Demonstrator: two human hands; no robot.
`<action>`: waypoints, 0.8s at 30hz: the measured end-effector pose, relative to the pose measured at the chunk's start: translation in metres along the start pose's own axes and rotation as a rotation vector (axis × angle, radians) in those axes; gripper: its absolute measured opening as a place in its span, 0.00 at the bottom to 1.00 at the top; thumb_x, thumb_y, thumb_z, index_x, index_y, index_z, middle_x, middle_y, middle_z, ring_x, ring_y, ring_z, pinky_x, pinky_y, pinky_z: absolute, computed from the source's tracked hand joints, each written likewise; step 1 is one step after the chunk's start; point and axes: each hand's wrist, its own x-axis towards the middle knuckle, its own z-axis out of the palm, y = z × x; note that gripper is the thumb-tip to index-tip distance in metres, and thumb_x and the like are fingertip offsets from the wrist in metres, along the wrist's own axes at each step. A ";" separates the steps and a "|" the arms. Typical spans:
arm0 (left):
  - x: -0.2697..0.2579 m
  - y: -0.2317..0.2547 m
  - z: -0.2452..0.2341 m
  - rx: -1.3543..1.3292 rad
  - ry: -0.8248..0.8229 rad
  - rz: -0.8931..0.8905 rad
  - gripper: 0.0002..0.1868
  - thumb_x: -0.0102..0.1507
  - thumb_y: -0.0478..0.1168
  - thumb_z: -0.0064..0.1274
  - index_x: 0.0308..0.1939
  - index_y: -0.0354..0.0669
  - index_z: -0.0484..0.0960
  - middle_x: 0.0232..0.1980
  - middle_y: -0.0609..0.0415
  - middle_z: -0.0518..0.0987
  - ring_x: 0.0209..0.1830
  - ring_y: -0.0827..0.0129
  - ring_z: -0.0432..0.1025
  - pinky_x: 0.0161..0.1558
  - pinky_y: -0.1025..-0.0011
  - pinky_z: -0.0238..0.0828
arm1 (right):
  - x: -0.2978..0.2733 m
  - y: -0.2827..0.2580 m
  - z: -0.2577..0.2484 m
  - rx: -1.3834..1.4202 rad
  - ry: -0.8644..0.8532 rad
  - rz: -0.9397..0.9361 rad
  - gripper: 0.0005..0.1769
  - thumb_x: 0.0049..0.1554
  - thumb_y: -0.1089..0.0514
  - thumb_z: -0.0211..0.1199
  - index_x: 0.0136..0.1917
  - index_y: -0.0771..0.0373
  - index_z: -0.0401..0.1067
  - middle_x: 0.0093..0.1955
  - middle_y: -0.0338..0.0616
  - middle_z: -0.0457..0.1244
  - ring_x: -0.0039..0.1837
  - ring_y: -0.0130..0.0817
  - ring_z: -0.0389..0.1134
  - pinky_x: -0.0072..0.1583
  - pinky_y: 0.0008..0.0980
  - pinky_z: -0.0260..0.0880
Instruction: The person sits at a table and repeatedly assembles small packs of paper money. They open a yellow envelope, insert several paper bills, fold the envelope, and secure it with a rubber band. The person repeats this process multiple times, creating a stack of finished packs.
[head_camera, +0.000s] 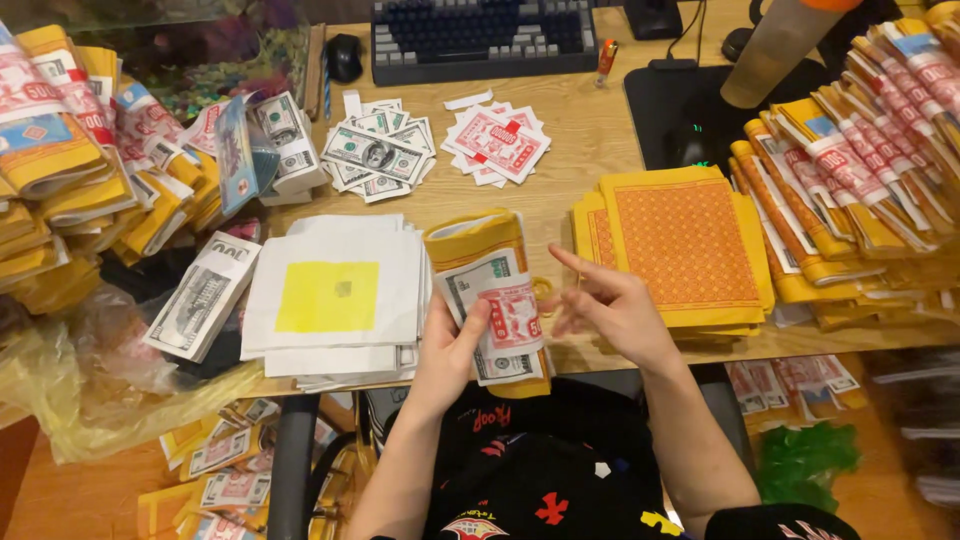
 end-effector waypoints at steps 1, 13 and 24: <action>-0.003 0.006 0.005 -0.001 0.001 0.002 0.24 0.67 0.40 0.46 0.66 0.40 0.62 0.61 0.47 0.74 0.57 0.67 0.65 0.60 0.56 0.66 | -0.002 0.009 0.000 -0.002 -0.001 -0.001 0.29 0.56 0.62 0.59 0.70 0.63 0.62 0.37 0.60 0.71 0.33 0.39 0.74 0.36 0.31 0.76; 0.001 0.032 0.036 0.632 0.283 0.711 0.18 0.60 0.36 0.58 0.48 0.39 0.67 0.46 0.51 0.67 0.47 0.55 0.65 0.50 0.66 0.66 | 0.003 -0.013 0.028 -0.055 0.406 -0.089 0.17 0.47 0.70 0.71 0.51 0.66 0.74 0.40 0.40 0.67 0.44 0.25 0.64 0.52 0.31 0.71; 0.013 0.066 0.040 0.605 -0.027 0.631 0.07 0.62 0.38 0.56 0.35 0.39 0.76 0.35 0.49 0.72 0.44 0.52 0.70 0.48 0.61 0.68 | 0.013 -0.019 0.033 -0.933 0.300 -0.647 0.09 0.52 0.69 0.69 0.43 0.68 0.70 0.35 0.45 0.59 0.40 0.48 0.63 0.46 0.38 0.66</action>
